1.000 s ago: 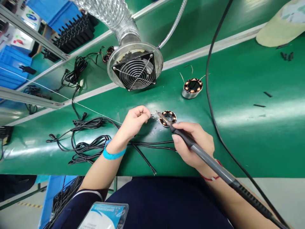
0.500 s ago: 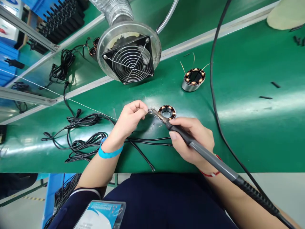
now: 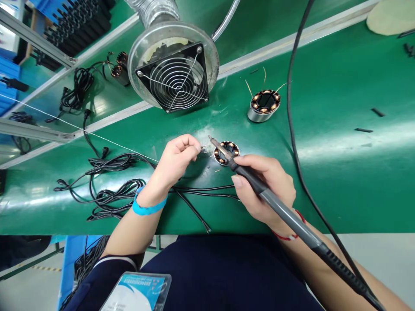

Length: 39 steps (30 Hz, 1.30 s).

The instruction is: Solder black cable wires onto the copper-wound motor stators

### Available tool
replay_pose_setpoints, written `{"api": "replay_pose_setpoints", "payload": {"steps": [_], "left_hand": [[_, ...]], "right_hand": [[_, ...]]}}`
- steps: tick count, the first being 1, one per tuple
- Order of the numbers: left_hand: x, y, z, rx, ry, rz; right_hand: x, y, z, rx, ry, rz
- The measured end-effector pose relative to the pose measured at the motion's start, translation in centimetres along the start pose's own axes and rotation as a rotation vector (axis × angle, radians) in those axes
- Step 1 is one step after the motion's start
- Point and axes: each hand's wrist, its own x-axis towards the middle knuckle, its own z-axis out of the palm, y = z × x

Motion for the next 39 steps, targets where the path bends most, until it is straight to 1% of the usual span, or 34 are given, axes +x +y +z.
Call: {"api": "replay_pose_setpoints", "payload": {"steps": [5, 8, 11, 14, 16, 18, 22, 26, 30, 32, 35, 39], "left_hand": [[0.1, 0.0, 0.1, 0.012, 0.009, 0.004], [0.1, 0.0, 0.1, 0.007, 0.015, 0.002], [0.1, 0.1, 0.0, 0.009, 0.013, -0.004], [0.0, 0.0, 0.0, 0.011, 0.014, 0.003], [0.0, 0.0, 0.0, 0.012, 0.014, 0.012], [0.0, 0.0, 0.0, 0.012, 0.012, 0.017], [0.1, 0.0, 0.0, 0.018, 0.007, 0.02], [0.0, 0.0, 0.0, 0.027, -0.004, 0.029], [-0.3, -0.2, 0.0, 0.01, -0.012, 0.057], [-0.6, -0.4, 0.1, -0.007, -0.003, 0.076], [-1.0, -0.8, 0.1, -0.013, 0.027, 0.129], [-1.4, -1.1, 0.0, 0.035, 0.026, 0.207]], "right_hand": [[1.2, -1.5, 0.0, -0.116, -0.104, -0.04], [2.3, -2.9, 0.0, -0.122, -0.173, -0.006], [3.4, -3.8, 0.1, -0.172, -0.209, 0.021], [4.5, -3.6, 0.5, -0.262, -0.269, 0.035], [4.9, -3.1, 0.9, -0.299, -0.324, 0.055], [5.2, -2.4, 1.4, -0.313, -0.349, 0.049], [4.8, -1.3, 2.0, -0.266, -0.32, -0.001], [4.3, -1.2, 2.3, -0.27, -0.207, 0.033], [4.2, -1.6, 2.9, -0.304, -0.24, -0.025], [4.3, -1.8, 3.2, -0.304, -0.249, -0.03], [4.2, -1.9, 3.5, -0.282, -0.231, -0.048], [4.0, -1.7, 3.5, -0.211, -0.186, -0.034]]}}
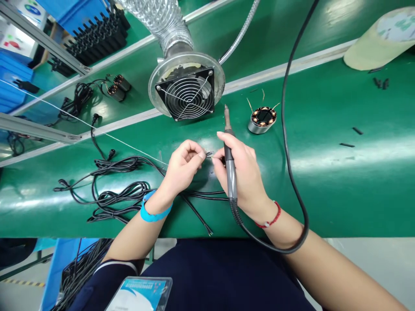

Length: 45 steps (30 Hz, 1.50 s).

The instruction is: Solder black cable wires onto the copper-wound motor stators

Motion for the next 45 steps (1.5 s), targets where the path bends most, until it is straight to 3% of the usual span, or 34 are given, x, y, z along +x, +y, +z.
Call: {"api": "replay_pose_setpoints", "payload": {"steps": [7, 11, 15, 18, 26, 45], "left_hand": [[-0.5, 0.3, -0.6, 0.242, -0.043, 0.322], [-0.5, 0.5, -0.7, 0.351, -0.058, 0.374], [-0.5, 0.4, -0.5, 0.37, -0.046, 0.316], [-0.5, 0.3, -0.4, 0.321, -0.066, 0.225], [-0.9, 0.0, 0.1, 0.14, -0.09, 0.013], [-1.0, 0.3, 0.6, 0.047, -0.034, -0.058]], "right_hand": [[0.1, 0.1, 0.2, 0.063, 0.068, 0.011], [0.2, 0.4, 0.4, 0.097, 0.058, 0.04], [-0.2, 0.9, -0.2, 0.04, 0.041, 0.06], [-0.9, 0.7, -1.6, -0.007, 0.11, 0.052], [-4.1, 1.0, -3.2, 0.019, 0.294, -0.23], [-4.9, 1.1, -3.1, 0.061, 0.226, -0.278]]}}
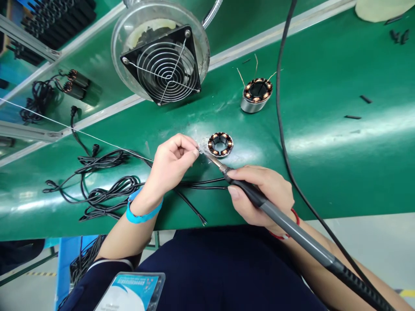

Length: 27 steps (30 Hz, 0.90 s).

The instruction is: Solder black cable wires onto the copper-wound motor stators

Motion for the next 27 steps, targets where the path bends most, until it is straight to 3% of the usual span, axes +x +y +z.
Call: {"api": "replay_pose_setpoints", "payload": {"steps": [12, 20, 27], "left_hand": [[0.1, -0.4, 0.1, -0.002, 0.011, 0.033], [0.2, -0.2, 0.2, 0.025, 0.034, 0.056], [0.2, -0.3, 0.2, 0.06, 0.029, 0.088]], "right_hand": [[0.0, 0.1, -0.1, 0.068, -0.014, 0.055], [2.3, -0.9, 0.6, -0.045, -0.188, 0.242], [3.3, -0.2, 1.4, -0.142, -0.349, 0.244]]}}
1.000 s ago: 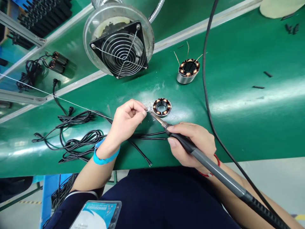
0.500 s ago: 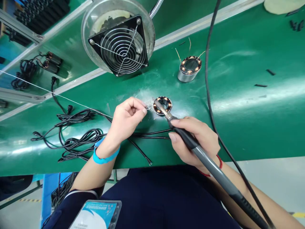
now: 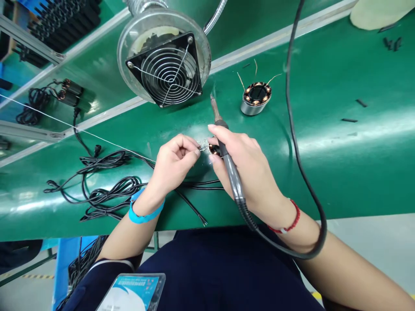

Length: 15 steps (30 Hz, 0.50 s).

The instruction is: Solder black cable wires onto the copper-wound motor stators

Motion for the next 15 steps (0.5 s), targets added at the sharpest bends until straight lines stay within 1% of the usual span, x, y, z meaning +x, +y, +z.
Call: {"api": "replay_pose_setpoints", "payload": {"steps": [4, 6, 8, 10, 13, 15], "left_hand": [[-0.1, 0.1, -0.2, 0.08, 0.018, 0.059], [-0.1, 0.3, -0.3, 0.14, 0.04, 0.091], [-0.2, 0.6, -0.6, 0.159, 0.033, 0.081], [-0.1, 0.9, -0.8, 0.091, -0.034, -0.01], [0.3, 1.2, -1.1, -0.119, -0.155, -0.226], [0.6, 1.2, -1.2, -0.238, -0.193, -0.316]], "right_hand": [[-0.2, -0.1, 0.3, 0.003, 0.011, 0.01], [-0.4, -0.3, 0.4, -0.019, 0.052, 0.042], [-0.4, -0.4, 0.5, -0.071, 0.081, 0.054], [-0.3, -0.3, 0.7, -0.143, 0.064, 0.036], [-0.2, -0.3, 1.1, -0.266, 0.011, 0.01], [-0.2, -0.4, 1.2, -0.318, 0.003, 0.009]]}}
